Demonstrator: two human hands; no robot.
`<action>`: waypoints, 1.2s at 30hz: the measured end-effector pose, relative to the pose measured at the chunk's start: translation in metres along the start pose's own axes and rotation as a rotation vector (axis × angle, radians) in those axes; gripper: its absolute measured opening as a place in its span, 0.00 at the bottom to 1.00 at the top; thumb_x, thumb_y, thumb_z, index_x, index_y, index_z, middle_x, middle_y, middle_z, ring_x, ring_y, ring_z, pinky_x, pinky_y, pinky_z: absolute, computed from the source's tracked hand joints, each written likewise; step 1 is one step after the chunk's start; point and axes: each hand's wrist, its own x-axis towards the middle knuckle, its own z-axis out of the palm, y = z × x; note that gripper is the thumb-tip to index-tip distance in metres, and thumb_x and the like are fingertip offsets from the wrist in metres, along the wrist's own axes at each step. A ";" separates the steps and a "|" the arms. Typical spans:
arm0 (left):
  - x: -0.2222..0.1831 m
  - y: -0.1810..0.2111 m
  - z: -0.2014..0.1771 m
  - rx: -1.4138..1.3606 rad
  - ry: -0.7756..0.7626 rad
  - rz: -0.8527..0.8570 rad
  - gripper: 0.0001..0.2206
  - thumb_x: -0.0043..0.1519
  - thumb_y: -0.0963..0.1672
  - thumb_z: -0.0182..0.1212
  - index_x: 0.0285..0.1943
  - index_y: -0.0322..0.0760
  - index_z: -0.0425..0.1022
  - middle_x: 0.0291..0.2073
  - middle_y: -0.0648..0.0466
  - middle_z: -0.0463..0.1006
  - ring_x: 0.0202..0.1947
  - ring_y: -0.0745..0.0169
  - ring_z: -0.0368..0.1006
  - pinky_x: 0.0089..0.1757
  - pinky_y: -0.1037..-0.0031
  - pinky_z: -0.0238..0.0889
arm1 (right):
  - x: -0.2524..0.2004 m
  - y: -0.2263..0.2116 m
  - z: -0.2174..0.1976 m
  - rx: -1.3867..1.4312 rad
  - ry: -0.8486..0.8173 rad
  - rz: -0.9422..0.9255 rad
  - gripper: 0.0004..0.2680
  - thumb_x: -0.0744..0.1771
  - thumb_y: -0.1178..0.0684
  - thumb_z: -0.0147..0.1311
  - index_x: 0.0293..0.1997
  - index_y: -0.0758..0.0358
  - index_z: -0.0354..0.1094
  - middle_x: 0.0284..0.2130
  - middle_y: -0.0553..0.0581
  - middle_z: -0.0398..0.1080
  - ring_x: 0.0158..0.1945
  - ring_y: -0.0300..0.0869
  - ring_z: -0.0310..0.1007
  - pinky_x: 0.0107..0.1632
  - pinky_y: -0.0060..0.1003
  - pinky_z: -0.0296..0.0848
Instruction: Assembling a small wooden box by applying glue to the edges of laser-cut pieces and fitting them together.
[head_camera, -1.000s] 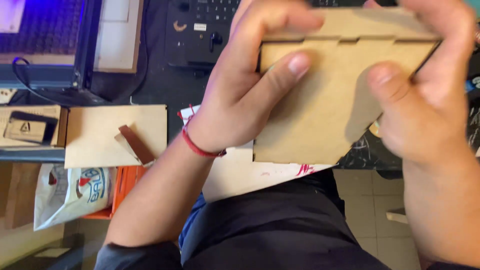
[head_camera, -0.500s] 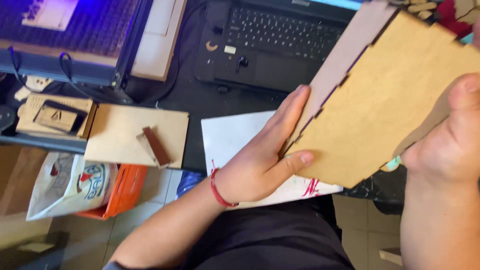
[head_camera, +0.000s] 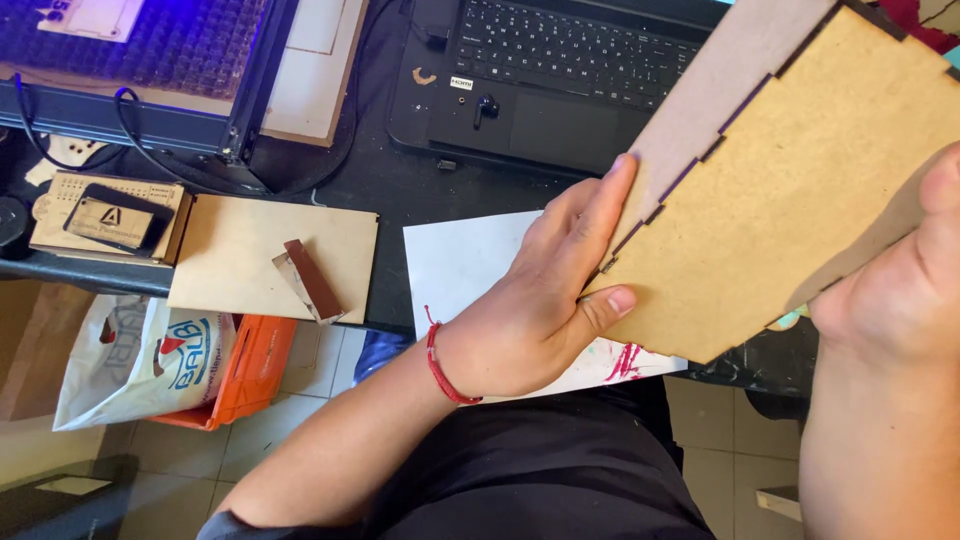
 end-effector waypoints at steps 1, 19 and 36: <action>0.000 0.000 0.000 -0.006 -0.003 0.008 0.32 0.71 0.47 0.44 0.78 0.37 0.28 0.74 0.41 0.47 0.74 0.46 0.46 0.72 0.62 0.38 | 0.001 0.000 0.001 0.008 -0.006 -0.004 0.21 0.76 0.39 0.33 0.76 0.60 0.44 0.76 0.62 0.46 0.84 0.57 0.44 0.87 0.57 0.51; 0.025 0.026 -0.029 0.100 0.066 0.187 0.31 0.73 0.48 0.47 0.80 0.35 0.36 0.80 0.48 0.39 0.84 0.43 0.32 0.79 0.55 0.40 | -0.007 -0.014 0.033 -0.137 0.181 -0.188 0.12 0.70 0.47 0.46 0.55 0.55 0.48 0.77 0.69 0.44 0.73 0.48 0.51 0.75 0.44 0.54; 0.017 0.001 -0.003 0.308 0.218 0.258 0.28 0.75 0.48 0.43 0.80 0.42 0.35 0.77 0.36 0.42 0.80 0.36 0.43 0.75 0.53 0.43 | -0.022 -0.002 0.040 -0.184 0.215 -0.294 0.12 0.70 0.47 0.43 0.52 0.59 0.46 0.75 0.69 0.46 0.67 0.55 0.57 0.73 0.47 0.58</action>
